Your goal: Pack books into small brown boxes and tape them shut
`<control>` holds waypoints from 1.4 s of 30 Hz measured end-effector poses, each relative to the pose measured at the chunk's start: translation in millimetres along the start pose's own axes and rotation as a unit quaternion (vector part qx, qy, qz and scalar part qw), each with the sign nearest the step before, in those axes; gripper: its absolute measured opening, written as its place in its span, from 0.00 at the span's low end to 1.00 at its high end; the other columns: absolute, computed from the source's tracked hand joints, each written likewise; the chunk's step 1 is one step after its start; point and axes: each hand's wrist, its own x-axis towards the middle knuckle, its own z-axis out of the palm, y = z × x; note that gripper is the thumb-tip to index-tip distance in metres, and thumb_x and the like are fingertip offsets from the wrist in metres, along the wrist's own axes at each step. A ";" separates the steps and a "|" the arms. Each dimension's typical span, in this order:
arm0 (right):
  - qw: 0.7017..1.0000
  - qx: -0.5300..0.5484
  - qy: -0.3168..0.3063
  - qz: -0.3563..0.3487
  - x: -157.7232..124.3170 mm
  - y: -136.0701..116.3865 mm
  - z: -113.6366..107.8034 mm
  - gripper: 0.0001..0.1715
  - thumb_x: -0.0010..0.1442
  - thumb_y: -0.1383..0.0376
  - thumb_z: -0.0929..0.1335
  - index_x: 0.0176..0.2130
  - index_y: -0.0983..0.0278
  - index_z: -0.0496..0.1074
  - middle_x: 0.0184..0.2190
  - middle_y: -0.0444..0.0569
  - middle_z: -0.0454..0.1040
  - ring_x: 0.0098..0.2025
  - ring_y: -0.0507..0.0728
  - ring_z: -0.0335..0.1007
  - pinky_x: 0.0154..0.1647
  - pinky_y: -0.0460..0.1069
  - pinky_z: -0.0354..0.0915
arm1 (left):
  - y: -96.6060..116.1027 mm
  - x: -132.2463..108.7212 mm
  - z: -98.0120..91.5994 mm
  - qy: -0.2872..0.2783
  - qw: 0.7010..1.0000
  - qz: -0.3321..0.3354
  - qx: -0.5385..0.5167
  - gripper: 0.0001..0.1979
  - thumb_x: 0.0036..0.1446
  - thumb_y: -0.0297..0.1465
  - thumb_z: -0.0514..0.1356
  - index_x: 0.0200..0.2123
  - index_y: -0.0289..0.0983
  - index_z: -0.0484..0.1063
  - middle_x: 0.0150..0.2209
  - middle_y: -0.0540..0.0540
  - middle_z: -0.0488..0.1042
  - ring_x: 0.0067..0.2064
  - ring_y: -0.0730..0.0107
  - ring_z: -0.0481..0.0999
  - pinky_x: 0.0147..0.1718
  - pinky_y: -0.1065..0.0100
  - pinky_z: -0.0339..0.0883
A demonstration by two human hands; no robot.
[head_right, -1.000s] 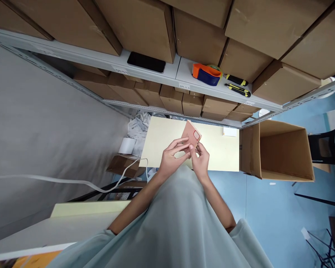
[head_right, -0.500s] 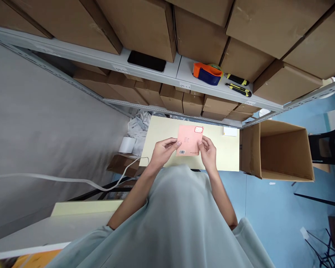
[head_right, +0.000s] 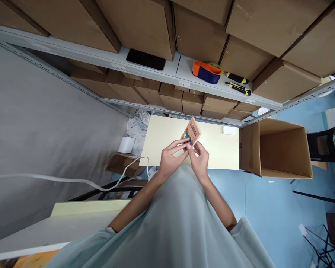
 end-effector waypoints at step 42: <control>0.994 -0.089 -0.035 -0.052 25.1 14.3 -56.7 0.22 0.71 0.45 0.71 0.48 0.58 0.83 0.45 0.52 0.86 0.46 0.60 0.81 0.48 0.54 0.77 | -25.5 27.6 -55.9 -0.061 0.992 -0.104 -0.045 0.20 0.66 0.50 0.65 0.46 0.39 0.84 0.48 0.40 0.87 0.43 0.61 0.84 0.40 0.64 0.78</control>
